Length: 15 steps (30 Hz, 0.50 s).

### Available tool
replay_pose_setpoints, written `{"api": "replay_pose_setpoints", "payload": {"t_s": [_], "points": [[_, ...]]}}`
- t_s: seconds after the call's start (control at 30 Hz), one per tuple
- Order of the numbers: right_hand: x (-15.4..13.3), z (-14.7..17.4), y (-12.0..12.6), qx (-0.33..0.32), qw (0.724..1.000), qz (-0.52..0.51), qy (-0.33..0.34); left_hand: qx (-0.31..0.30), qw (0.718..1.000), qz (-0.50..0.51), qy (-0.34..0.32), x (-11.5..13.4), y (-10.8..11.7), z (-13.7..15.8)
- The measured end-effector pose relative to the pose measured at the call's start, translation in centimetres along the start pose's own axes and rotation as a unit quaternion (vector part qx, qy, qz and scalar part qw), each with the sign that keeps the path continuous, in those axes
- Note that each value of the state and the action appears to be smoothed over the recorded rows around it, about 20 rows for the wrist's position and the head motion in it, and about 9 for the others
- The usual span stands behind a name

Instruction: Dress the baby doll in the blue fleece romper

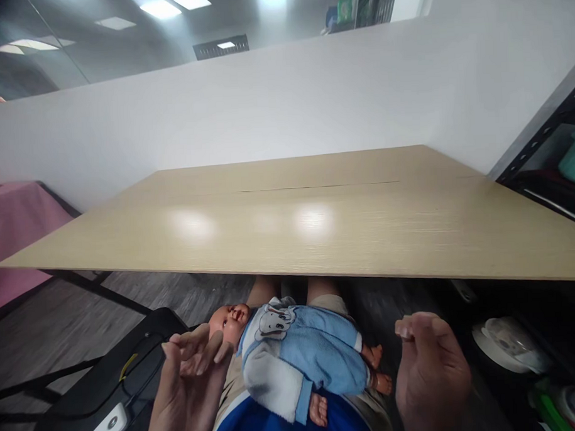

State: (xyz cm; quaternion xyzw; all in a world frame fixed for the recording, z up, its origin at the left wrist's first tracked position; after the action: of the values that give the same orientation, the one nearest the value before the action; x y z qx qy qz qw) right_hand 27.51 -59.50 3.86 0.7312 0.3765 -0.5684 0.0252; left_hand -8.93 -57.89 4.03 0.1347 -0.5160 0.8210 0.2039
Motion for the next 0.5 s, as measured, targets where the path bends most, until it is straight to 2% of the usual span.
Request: {"api": "replay_pose_setpoints", "payload": {"t_s": [0.17,0.37,0.5], "points": [[-0.4,0.8,-1.6,-0.078,0.993,-0.078,-0.049,-0.002,0.999,-0.049,-0.008,-1.6,-1.3,0.4],[1.2,2.0,-2.1,-0.122,0.983,-0.100,-0.097,0.015,0.999,-0.041,-0.004,-2.7,-2.0,0.8],[1.8,2.4,-2.1,-0.118,0.981,-0.102,-0.113,-0.036,0.999,0.008,0.033,-2.9,-2.2,0.3]]}}
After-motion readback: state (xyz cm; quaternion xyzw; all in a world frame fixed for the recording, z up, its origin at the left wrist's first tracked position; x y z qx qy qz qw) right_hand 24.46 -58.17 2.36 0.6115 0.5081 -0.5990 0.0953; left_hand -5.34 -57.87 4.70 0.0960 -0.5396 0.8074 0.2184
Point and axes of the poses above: each hand's wrist, its own z-axis away from the middle knuckle, its own y-axis out of the back of the hand, x = y × z, the point moved 6 cm from there along -z, towards the middle knuckle, and after that the axes turned 15 degrees about y, right-handed, at the moved point
